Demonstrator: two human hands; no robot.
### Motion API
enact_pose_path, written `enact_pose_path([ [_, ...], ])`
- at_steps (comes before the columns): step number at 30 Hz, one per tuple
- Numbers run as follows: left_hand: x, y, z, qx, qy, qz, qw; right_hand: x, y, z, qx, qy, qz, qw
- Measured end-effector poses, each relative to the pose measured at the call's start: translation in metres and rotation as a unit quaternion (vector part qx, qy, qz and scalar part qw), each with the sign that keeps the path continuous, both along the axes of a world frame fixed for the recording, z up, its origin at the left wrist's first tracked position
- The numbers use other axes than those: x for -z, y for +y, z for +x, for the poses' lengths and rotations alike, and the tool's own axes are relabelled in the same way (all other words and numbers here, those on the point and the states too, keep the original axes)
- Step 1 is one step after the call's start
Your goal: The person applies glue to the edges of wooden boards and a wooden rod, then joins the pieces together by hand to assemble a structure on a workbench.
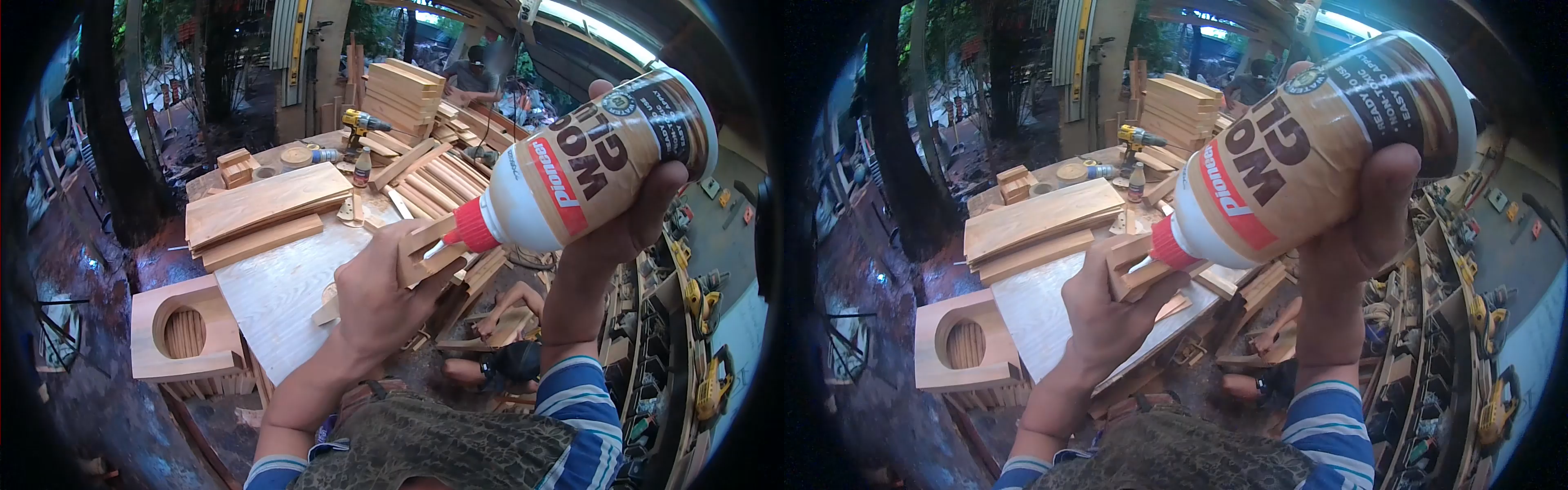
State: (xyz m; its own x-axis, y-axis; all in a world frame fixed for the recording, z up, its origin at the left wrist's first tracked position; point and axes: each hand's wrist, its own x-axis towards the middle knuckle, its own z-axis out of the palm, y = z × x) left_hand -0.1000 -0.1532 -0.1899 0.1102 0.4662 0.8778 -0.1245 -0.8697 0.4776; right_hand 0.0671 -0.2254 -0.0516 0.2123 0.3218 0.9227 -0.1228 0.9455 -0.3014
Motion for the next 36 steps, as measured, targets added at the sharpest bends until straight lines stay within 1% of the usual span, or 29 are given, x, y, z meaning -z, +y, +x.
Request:
enact_pose_path([
  [2, 0.002, -0.002, 0.001, 0.001, -0.003, -0.008, 1.0, 0.0, -0.003, 0.015, 0.041, 0.004, -0.008, 0.999],
  [3, 0.002, -0.004, 0.0, 0.005, -0.001, -0.008, 1.0, 0.002, -0.004, 0.025, 0.045, 0.006, -0.008, 0.999],
  [5, 0.001, -0.005, -0.001, -0.002, 0.002, -0.005, 1.0, 0.003, -0.003, 0.047, -0.012, 0.006, -0.043, 0.999],
  [7, 0.001, -0.008, -0.002, 0.006, 0.008, -0.011, 1.0, 0.006, -0.003, 0.059, 0.002, 0.013, -0.048, 0.999],
  [9, 0.001, -0.011, -0.002, 0.015, 0.015, -0.019, 1.0, 0.016, -0.001, 0.082, 0.172, 0.001, -0.016, 0.985],
  [10, 0.001, -0.012, -0.002, 0.012, 0.018, -0.018, 1.0, 0.019, -0.003, 0.091, 0.187, 0.039, -0.029, 0.981],
  [11, 0.0, -0.012, -0.001, 0.007, 0.019, -0.015, 1.0, 0.018, -0.004, 0.097, 0.191, 0.038, -0.028, 0.98],
  [13, 0.002, -0.014, -0.001, 0.005, 0.033, -0.018, 0.999, 0.015, -0.004, 0.108, 0.15, 0.022, -0.042, 0.988],
  [15, 0.005, -0.017, 0.0, -0.019, 0.042, -0.006, 0.999, 0.004, -0.008, 0.116, 0.146, 0.011, -0.063, 0.987],
  [17, 0.004, -0.019, -0.001, -0.016, 0.047, -0.018, 0.999, -0.002, -0.009, 0.135, 0.142, 0.001, -0.08, 0.987],
  [19, 0.006, -0.022, 0.0, -0.017, 0.035, -0.064, 0.997, 0.0, -0.009, 0.165, 0.06, 0.002, -0.104, 0.993],
  [21, 0.01, -0.023, -0.001, -0.026, 0.058, -0.044, 0.997, -0.001, -0.006, 0.181, 0.065, -0.002, -0.107, 0.992],
  [23, 0.016, -0.025, 0.003, 0.006, 0.007, -0.067, 0.998, 0.0, -0.011, 0.196, 0.075, -0.001, -0.114, 0.991],
  [28, 0.014, -0.031, 0.0, -0.047, 0.039, -0.071, 0.996, -0.004, -0.011, 0.229, 0.16, 0.013, -0.126, 0.979],
  [29, 0.018, -0.031, 0.001, -0.044, 0.039, -0.071, 0.996, -0.004, -0.01, 0.233, 0.164, 0.014, -0.126, 0.978],
  [31, 0.027, -0.029, 0.003, -0.007, -0.021, -0.079, 0.997, -0.004, -0.009, 0.241, 0.191, 0.048, -0.118, 0.973],
  [36, 0.028, -0.034, 0.002, 0.014, -0.034, -0.089, 0.995, -0.004, -0.011, 0.267, 0.225, 0.059, -0.129, 0.964],
])
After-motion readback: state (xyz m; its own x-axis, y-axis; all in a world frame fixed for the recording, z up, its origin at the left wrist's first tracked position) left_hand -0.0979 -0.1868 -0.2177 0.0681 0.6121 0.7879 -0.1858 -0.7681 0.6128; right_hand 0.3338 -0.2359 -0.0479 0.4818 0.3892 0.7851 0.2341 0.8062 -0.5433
